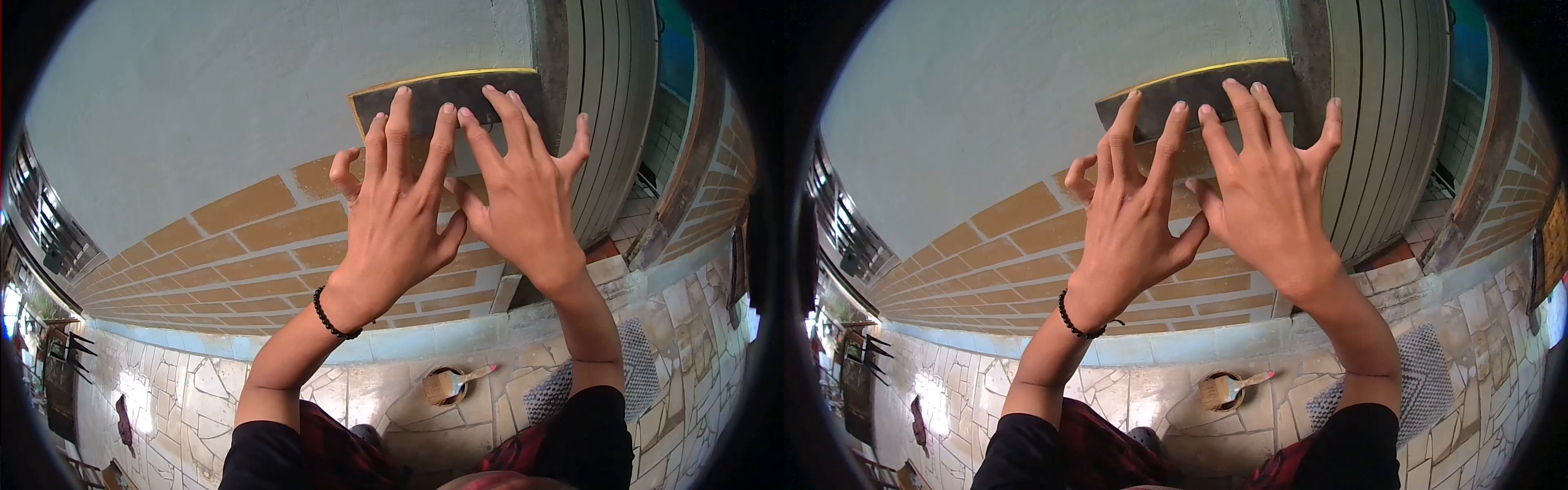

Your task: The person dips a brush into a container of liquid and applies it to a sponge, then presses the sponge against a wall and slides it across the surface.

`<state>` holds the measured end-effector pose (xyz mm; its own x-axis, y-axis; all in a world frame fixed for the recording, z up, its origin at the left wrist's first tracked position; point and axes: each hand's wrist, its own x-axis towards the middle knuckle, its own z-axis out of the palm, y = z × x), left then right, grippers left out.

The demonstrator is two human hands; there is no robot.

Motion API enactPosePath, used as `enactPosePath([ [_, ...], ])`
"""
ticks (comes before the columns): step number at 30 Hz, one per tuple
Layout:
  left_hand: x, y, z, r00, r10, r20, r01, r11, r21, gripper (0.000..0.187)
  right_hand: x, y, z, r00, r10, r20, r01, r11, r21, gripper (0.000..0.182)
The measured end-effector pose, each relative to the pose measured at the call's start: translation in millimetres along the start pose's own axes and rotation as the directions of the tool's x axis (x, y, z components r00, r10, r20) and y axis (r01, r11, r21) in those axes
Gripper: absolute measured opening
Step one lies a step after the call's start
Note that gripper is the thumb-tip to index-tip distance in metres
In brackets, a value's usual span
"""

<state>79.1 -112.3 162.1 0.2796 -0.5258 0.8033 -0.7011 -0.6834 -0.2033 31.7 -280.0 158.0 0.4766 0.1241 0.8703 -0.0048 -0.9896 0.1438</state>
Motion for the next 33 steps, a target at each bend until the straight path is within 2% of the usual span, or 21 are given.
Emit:
enactPosePath([
  [5, 0, -2, -1, 1.000, 0.008, -0.009, -0.008, 1.000, -0.006, 0.086, 2, -5, 1, 0.999, 0.000, -0.037, -0.001, 1.000, -0.010, 0.057],
  [16, -4, -3, 7, 0.999, 0.009, 0.032, -0.013, 0.994, 0.112, 0.075, 1, -3, 6, 0.999, -0.001, -0.053, 0.001, 1.000, 0.001, 0.055],
  [20, -3, -1, 8, 1.000, 0.003, -0.006, -0.002, 0.996, 0.094, 0.075, 1, -1, 5, 0.998, -0.004, -0.059, 0.005, 1.000, 0.018, 0.054],
  [23, -2, -1, 10, 1.000, -0.012, -0.021, 0.014, 0.996, 0.085, 0.077, 1, -2, 7, 0.998, 0.012, -0.059, -0.010, 0.999, 0.032, 0.056],
  [26, -2, -2, 11, 1.000, -0.024, 0.006, 0.023, 0.995, 0.096, 0.080, -1, -1, 12, 0.999, 0.002, -0.035, -0.003, 0.999, -0.035, 0.061],
  [33, -1, -3, 11, 1.000, -0.016, -0.015, 0.017, 0.997, 0.076, 0.084, 3, 0, 12, 0.998, 0.012, -0.061, -0.012, 1.000, -0.005, 0.076],
])
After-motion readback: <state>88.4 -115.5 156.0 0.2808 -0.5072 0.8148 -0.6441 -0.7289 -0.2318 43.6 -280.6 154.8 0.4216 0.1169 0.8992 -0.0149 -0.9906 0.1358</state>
